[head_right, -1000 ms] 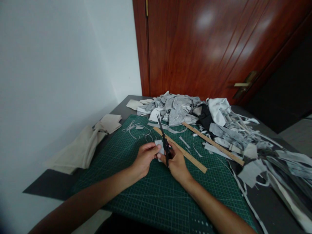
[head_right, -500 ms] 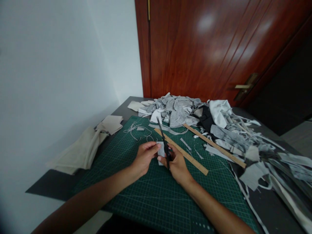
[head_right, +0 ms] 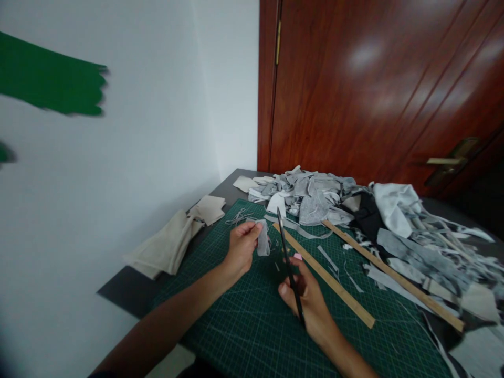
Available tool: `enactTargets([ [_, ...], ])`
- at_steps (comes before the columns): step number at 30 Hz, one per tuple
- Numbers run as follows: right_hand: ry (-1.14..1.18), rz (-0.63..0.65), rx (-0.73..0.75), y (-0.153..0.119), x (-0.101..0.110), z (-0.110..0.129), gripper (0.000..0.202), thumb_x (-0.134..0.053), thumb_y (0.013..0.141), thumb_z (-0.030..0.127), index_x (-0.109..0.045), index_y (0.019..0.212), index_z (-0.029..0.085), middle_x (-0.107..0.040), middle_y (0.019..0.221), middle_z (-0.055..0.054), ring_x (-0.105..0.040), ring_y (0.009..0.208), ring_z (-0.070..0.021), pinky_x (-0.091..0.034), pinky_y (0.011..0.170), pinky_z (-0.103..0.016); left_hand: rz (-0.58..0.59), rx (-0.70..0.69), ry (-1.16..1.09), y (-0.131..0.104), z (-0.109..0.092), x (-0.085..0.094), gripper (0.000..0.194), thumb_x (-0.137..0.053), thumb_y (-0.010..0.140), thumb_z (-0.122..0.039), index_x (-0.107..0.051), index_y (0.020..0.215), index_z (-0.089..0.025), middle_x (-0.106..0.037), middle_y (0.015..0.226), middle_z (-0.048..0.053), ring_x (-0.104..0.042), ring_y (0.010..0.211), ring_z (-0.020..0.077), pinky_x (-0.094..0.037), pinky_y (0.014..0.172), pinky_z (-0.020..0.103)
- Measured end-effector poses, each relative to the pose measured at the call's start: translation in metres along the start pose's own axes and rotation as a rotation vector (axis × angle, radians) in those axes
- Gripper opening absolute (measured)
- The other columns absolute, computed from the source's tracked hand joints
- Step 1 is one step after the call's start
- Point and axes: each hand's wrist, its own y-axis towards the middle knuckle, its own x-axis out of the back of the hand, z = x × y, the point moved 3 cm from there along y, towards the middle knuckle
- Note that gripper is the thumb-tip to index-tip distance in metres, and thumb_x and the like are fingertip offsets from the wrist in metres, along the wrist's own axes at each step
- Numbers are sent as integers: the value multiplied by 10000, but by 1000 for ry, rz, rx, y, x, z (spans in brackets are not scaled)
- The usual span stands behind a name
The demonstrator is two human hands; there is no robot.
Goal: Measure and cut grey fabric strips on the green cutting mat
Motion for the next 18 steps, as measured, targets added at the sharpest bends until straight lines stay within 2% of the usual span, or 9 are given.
enactTargets([
  [4, -6, 96, -39, -6, -8, -4, 716, -691, 812, 754, -500, 1254, 224, -504, 649, 64, -390, 443, -96, -360, 381, -206, -28, 20, -65, 6, -2, 3, 514, -921, 572, -573, -664, 711, -150, -636, 630, 5, -604, 544, 148, -455, 510, 264],
  [9, -63, 145, -38, -9, -15, -1, 712, -684, 831, 735, -516, 1272, 202, -477, 628, 79, -387, 420, -84, -369, 372, -203, -86, -12, -41, 10, -2, 7, 469, -923, 589, -527, -664, 683, -148, -606, 592, -15, -549, 511, 107, -386, 483, 225],
  [15, -82, 163, -85, -10, -15, 3, 735, -696, 812, 742, -539, 1269, 189, -456, 603, 89, -364, 414, -80, -366, 354, -197, -74, -17, -56, 13, -7, 8, 448, -903, 610, -525, -695, 706, -140, -650, 632, 19, -590, 548, 137, -431, 522, 251],
  [18, -93, 159, -88, -10, -14, 0, 743, -696, 817, 736, -532, 1282, 180, -443, 591, 100, -355, 399, -73, -358, 351, -191, -89, -45, -28, 15, -7, 11, 458, -908, 605, -535, -701, 693, -136, -622, 615, 5, -538, 536, 112, -384, 510, 235],
])
